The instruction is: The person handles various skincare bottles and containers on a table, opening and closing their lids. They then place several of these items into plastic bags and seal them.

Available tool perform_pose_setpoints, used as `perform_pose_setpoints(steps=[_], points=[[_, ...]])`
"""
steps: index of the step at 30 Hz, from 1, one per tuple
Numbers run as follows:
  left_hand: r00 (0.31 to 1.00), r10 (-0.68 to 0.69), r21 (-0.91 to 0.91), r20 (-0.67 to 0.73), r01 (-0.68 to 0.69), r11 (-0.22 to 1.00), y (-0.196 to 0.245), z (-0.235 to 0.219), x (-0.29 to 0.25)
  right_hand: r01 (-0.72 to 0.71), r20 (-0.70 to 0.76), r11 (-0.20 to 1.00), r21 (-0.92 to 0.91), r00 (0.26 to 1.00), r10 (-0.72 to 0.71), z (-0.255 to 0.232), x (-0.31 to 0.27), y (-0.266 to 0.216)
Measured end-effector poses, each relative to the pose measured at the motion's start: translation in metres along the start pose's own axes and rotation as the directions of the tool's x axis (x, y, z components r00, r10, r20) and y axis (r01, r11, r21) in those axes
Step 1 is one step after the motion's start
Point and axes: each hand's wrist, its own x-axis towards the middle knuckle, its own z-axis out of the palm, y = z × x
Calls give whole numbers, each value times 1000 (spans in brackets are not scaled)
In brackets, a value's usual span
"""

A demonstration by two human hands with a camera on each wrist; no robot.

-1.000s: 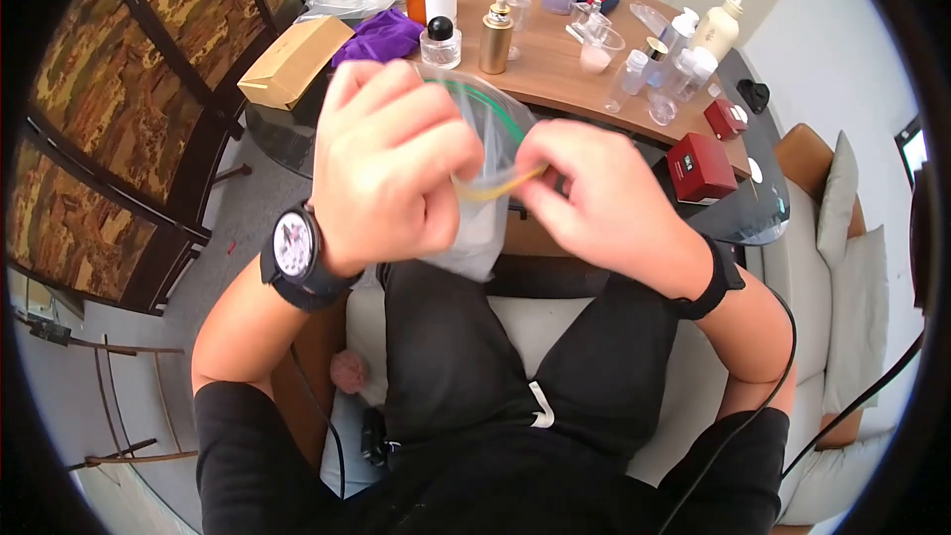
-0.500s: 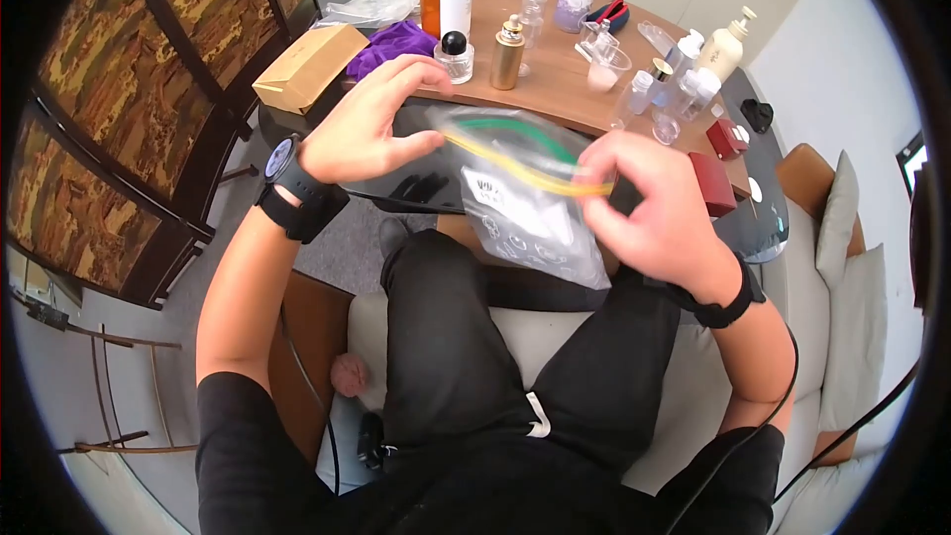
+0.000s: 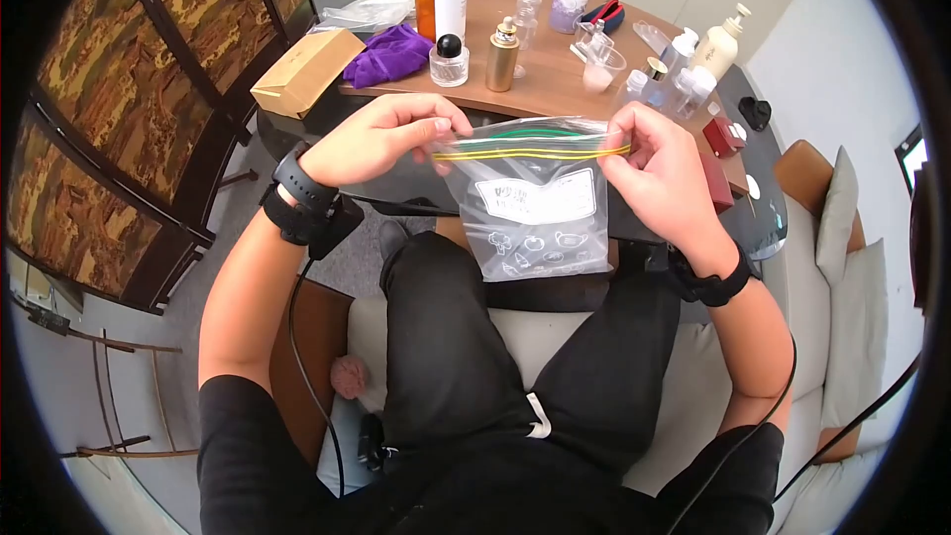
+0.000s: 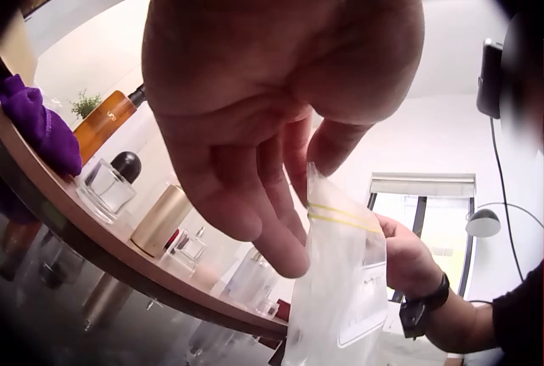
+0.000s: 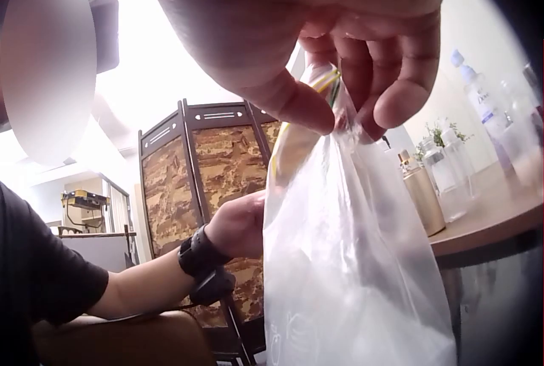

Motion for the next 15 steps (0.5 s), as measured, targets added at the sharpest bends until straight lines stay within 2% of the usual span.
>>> perform_pose_setpoints(steps=[2,8,12,15], points=[[989,-128,-50,73,132,990,8,-6,-3,8,-3,1000,21,1000,-8,1,1,0],[968,-133,45,215,126,991,3,-4,-4,107,74,994,-34,992,-104,7,-6,-11],[955,-210,302,209,142,943,11,11,-4,247,122,965,-91,964,-236,13,-10,-19],[915,-310,367,258,204,908,8,10,-6,314,140,943,-112,944,-298,16,-10,-24]])
